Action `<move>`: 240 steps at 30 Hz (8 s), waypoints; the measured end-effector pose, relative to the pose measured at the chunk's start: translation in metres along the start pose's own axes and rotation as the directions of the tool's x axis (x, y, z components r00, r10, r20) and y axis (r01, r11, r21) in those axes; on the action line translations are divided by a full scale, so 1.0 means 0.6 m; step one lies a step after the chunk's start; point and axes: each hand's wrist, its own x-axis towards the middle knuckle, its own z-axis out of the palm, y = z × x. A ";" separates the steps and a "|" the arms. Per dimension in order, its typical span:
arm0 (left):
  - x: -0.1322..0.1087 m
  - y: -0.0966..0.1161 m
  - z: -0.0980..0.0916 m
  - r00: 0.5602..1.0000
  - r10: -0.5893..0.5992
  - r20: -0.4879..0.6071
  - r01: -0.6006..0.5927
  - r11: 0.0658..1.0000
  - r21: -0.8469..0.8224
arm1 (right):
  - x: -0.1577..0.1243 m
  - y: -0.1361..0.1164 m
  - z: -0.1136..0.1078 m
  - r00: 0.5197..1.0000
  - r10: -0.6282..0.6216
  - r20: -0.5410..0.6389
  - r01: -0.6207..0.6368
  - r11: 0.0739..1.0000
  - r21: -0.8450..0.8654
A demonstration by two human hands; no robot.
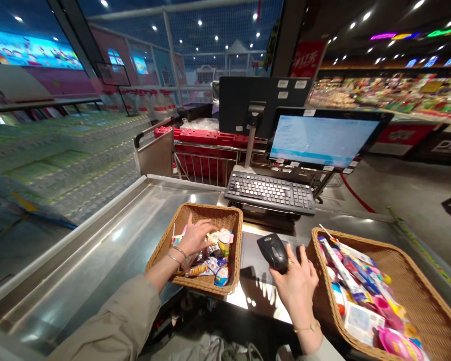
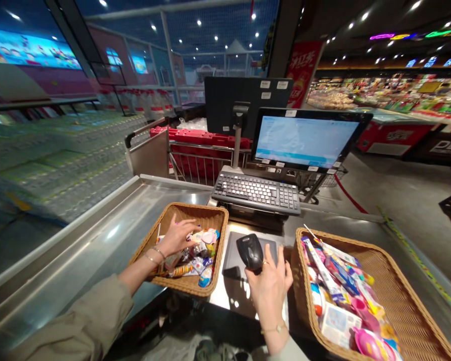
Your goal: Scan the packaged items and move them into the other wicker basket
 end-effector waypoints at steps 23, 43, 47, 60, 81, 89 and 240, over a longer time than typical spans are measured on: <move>0.070 0.089 0.022 0.943 -0.047 -0.329 0.030 0.998 -0.056 | 0.001 -0.014 -0.012 0.999 -0.033 -0.024 0.034 0.999 0.012; 0.100 0.154 0.038 0.923 -0.025 -0.383 0.003 0.998 -0.058 | -0.002 -0.019 -0.040 0.998 -0.058 -0.024 0.058 0.998 0.021; 0.102 0.161 0.039 0.923 -0.010 -0.384 -0.019 0.997 -0.073 | -0.004 -0.020 -0.043 0.999 -0.046 -0.021 0.047 0.999 0.025; 0.109 0.172 0.051 0.917 -0.012 -0.398 -0.040 0.992 -0.123 | -0.006 -0.018 -0.046 0.999 -0.045 -0.019 0.046 0.998 0.041; 0.129 0.194 0.050 0.907 0.016 -0.421 -0.066 0.992 -0.105 | -0.008 0.002 -0.046 0.995 -0.075 -0.070 0.079 0.995 0.055; 0.143 0.209 0.050 0.909 0.039 -0.415 -0.095 0.989 -0.115 | -0.008 0.016 -0.055 0.994 -0.042 -0.098 0.044 0.999 0.012; -0.099 -0.060 -0.013 0.985 -0.157 0.070 0.143 0.973 0.179 | -0.003 -0.066 0.026 0.989 -0.076 0.125 0.060 0.990 0.126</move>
